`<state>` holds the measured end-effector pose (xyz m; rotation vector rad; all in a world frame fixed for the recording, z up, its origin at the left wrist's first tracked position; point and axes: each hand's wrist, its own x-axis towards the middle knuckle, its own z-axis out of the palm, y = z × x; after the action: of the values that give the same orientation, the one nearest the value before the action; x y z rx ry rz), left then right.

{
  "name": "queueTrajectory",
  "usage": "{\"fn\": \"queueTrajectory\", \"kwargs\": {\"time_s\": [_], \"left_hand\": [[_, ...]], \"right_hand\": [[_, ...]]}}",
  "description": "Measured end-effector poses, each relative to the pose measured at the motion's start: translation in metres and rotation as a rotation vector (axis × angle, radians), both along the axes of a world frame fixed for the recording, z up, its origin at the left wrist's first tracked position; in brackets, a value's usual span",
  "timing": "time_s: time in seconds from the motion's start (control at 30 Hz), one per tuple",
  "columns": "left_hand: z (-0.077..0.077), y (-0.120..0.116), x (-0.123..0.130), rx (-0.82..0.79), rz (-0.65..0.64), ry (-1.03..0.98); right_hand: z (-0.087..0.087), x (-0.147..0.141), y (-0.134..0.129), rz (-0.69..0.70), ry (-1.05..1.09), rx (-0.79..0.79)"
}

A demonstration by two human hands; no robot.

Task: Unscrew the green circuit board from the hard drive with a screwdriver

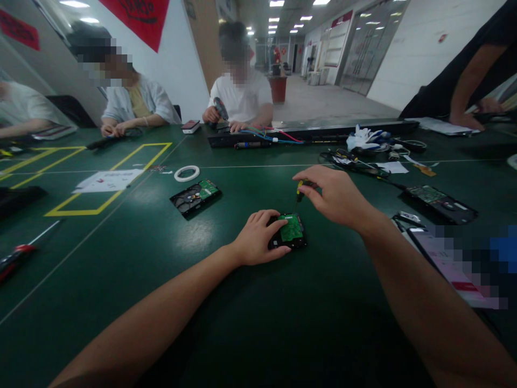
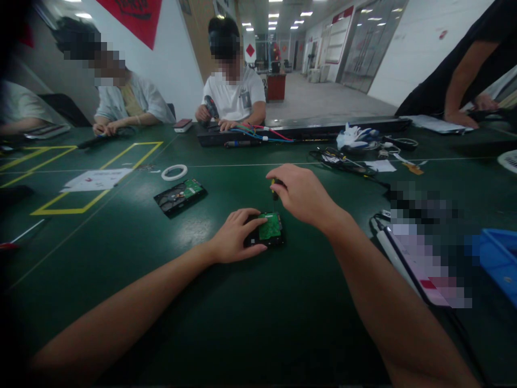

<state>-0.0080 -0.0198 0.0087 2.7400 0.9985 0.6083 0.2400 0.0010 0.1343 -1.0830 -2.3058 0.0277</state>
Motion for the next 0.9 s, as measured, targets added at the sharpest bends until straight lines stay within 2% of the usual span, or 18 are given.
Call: {"fn": "queueTrajectory", "kwargs": {"time_s": [0.47, 0.9], "left_hand": [[0.0000, 0.0004, 0.0004, 0.003, 0.002, 0.009], [0.0014, -0.0003, 0.0002, -0.009, 0.000, 0.007]], "right_hand": [[-0.0035, -0.0001, 0.0018, 0.018, 0.020, -0.029], [-0.0067, 0.0017, 0.0030, -0.057, 0.112, -0.120]]}}
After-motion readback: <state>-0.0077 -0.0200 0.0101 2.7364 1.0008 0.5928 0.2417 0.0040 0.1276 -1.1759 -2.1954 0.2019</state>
